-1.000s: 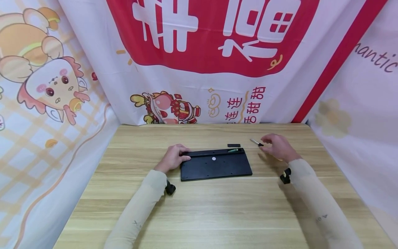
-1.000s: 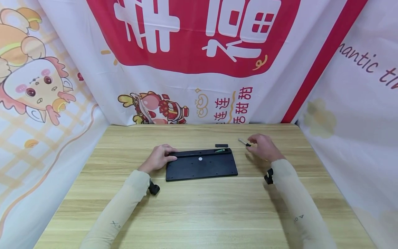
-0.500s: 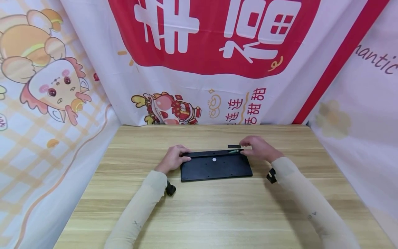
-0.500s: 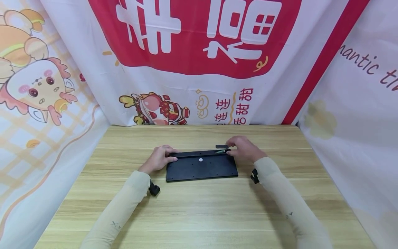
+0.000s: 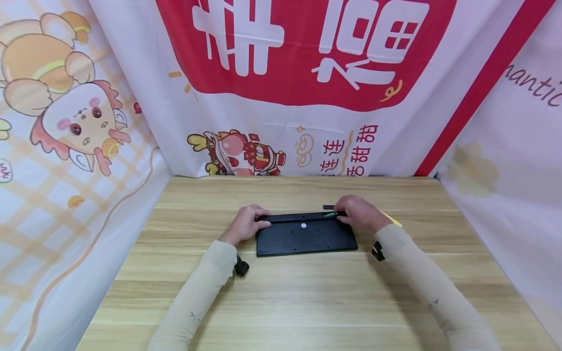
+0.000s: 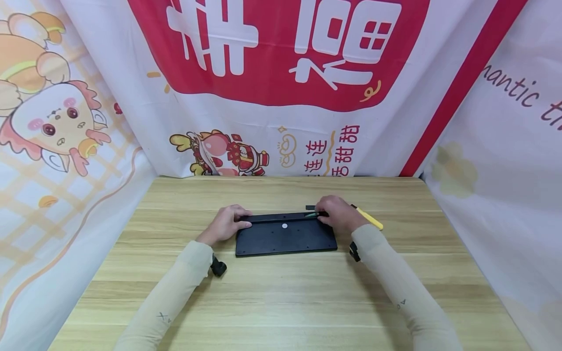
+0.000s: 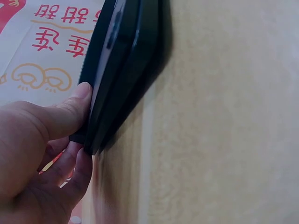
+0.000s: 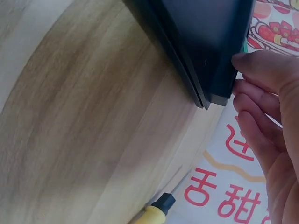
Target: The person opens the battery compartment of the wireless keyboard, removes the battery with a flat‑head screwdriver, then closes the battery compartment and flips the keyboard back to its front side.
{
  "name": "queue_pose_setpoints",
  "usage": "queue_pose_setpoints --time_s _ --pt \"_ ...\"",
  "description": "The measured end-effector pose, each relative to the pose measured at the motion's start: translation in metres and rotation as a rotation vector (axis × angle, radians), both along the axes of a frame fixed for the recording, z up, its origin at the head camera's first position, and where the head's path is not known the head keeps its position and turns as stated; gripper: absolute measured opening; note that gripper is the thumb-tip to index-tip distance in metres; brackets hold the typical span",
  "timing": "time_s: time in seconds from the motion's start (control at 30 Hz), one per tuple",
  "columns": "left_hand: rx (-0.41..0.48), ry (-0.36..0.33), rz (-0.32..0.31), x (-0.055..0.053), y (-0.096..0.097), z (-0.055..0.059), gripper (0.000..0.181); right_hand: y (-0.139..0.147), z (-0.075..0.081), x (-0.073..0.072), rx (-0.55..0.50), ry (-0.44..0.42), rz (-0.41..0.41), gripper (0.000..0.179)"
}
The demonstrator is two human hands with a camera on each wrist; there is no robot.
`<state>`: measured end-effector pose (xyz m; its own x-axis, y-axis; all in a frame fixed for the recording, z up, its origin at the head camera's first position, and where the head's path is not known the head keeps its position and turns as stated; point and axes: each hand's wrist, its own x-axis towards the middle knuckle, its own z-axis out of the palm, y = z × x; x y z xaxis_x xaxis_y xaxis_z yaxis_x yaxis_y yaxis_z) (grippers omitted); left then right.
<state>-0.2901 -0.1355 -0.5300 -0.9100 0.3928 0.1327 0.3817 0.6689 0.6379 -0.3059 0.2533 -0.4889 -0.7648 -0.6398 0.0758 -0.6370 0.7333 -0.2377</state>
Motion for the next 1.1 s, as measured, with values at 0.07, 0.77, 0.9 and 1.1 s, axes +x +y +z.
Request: queue_pose_setpoints --time_s 0.07,0.77,0.9,1.1 --pt "-0.003 0.005 -0.003 0.000 0.000 0.000 0.028 -0.002 0.000 0.000 0.012 0.039 0.039 0.013" --pt "-0.002 0.010 -0.008 0.002 0.001 0.000 0.029 -0.011 0.007 0.002 -0.017 -0.037 -0.035 0.012" --pt "0.000 0.012 -0.008 0.002 0.001 -0.001 0.029 -0.010 0.016 0.004 -0.015 -0.028 -0.022 0.012" --pt "0.004 0.009 -0.006 0.002 0.000 0.000 0.029 -0.009 0.029 0.002 -0.055 -0.033 0.004 0.011"
